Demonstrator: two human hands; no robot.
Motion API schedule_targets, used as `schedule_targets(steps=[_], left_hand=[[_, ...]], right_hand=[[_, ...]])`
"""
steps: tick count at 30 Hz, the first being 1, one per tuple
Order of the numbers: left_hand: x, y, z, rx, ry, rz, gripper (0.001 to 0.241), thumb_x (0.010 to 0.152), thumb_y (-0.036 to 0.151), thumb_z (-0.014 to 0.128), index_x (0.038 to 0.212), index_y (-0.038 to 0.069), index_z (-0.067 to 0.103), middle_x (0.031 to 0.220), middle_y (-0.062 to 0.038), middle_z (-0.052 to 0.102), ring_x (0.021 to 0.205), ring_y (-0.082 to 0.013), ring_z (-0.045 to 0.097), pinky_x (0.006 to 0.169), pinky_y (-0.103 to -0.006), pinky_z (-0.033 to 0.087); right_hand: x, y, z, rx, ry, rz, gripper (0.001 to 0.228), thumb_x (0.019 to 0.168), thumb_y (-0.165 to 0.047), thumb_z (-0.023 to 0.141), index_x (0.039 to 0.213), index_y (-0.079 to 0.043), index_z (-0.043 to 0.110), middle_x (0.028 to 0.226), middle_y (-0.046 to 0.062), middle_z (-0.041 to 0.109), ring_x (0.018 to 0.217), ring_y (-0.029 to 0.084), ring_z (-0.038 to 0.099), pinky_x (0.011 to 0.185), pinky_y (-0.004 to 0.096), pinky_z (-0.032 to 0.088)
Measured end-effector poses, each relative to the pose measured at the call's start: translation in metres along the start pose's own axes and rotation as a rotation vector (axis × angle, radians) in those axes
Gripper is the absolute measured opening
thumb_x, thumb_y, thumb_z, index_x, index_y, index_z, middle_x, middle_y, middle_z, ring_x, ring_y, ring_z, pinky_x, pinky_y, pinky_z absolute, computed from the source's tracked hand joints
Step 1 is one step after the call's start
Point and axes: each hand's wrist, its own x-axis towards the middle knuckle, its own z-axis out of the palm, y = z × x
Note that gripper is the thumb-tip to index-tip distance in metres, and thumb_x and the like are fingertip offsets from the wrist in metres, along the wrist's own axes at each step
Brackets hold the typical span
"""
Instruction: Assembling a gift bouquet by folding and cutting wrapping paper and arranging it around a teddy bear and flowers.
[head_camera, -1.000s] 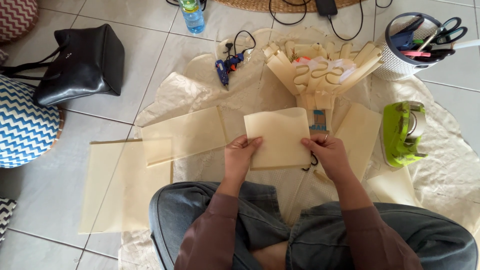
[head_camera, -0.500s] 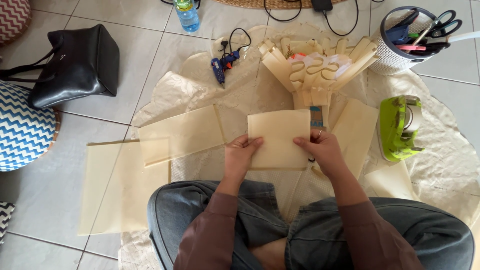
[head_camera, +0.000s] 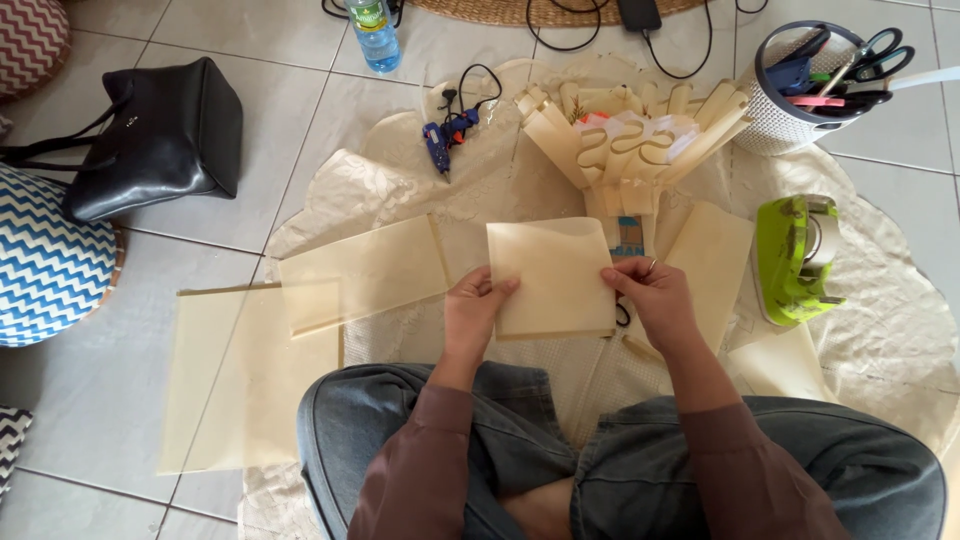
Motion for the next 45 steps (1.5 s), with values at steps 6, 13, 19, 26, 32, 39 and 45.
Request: schedule_targets(steps=[6, 13, 19, 26, 32, 39, 45], left_hand=[[-0.023, 0.047, 0.021, 1.722, 0.335, 1.244, 0.065, 0.094, 0.053, 0.064, 0.143, 0.011, 0.058, 0.136, -0.022, 0.057, 0.128, -0.0452, 0.053, 0.112, -0.0617, 0.042], [-0.071, 0.096, 0.074, 1.382, -0.117, 1.419, 0.014, 0.083, 0.01, 0.08, 0.088, 0.004, 0.069, 0.083, -0.009, 0.063, 0.091, -0.0303, 0.071, 0.116, -0.0755, 0.031], [-0.078, 0.123, 0.077, 1.599, -0.714, 0.817, 0.027, 0.083, 0.045, 0.078, 0.09, 0.018, 0.079, 0.08, -0.003, 0.075, 0.09, -0.028, 0.074, 0.123, -0.0722, 0.012], [-0.097, 0.179, 0.058, 1.368, -0.899, 0.547, 0.019, 0.091, 0.037, 0.069, 0.093, 0.022, 0.081, 0.084, -0.001, 0.079, 0.099, -0.0261, 0.076, 0.126, -0.0553, 0.015], [-0.094, 0.208, 0.026, 1.045, -0.648, 0.505, 0.018, 0.095, 0.027, 0.07, 0.098, 0.014, 0.082, 0.086, -0.011, 0.079, 0.1, -0.0321, 0.075, 0.121, -0.0532, 0.026], [-0.12, 0.209, 0.025, 0.878, -0.306, 0.71, 0.041, 0.097, 0.042, 0.069, 0.128, 0.015, 0.071, 0.116, -0.007, 0.077, 0.118, -0.0297, 0.067, 0.11, -0.0484, 0.044], [-0.149, 0.213, 0.078, 1.244, -0.359, 0.898, 0.096, 0.065, 0.066, 0.081, 0.136, 0.006, 0.06, 0.104, -0.017, 0.073, 0.091, -0.0412, 0.061, 0.085, -0.0446, 0.048]], right_hand=[[-0.023, -0.055, 0.004, -0.363, -0.048, -0.087, 0.005, 0.085, -0.004, 0.082, 0.086, 0.0, 0.079, 0.057, 0.01, 0.063, 0.057, 0.015, 0.057, 0.059, 0.03, 0.049], [-0.061, -0.117, 0.015, -0.704, -0.243, -0.348, 0.006, 0.08, -0.006, 0.082, 0.081, -0.012, 0.083, 0.064, 0.008, 0.07, 0.064, 0.023, 0.071, 0.064, 0.034, 0.057], [-0.088, -0.158, -0.003, -0.738, -0.536, -0.29, 0.006, 0.084, -0.006, 0.076, 0.08, -0.002, 0.079, 0.065, 0.013, 0.071, 0.06, 0.026, 0.072, 0.061, 0.036, 0.058], [-0.103, -0.157, -0.031, -0.601, -0.657, -0.218, 0.003, 0.079, -0.005, 0.081, 0.079, -0.003, 0.082, 0.062, 0.008, 0.069, 0.06, 0.016, 0.068, 0.06, 0.033, 0.058], [-0.109, -0.134, -0.055, -0.421, -0.562, -0.166, 0.003, 0.076, -0.001, 0.083, 0.077, 0.001, 0.083, 0.055, 0.009, 0.067, 0.052, 0.014, 0.067, 0.051, 0.029, 0.057], [-0.106, -0.081, -0.068, 0.099, -0.121, -0.161, 0.01, 0.083, 0.008, 0.078, 0.082, 0.008, 0.069, 0.062, 0.007, 0.061, 0.056, 0.013, 0.06, 0.055, 0.027, 0.052], [-0.132, -0.095, -0.034, 0.127, -0.201, -0.064, 0.003, 0.087, 0.007, 0.072, 0.085, 0.005, 0.073, 0.084, 0.006, 0.069, 0.071, 0.012, 0.056, 0.066, 0.022, 0.045]])
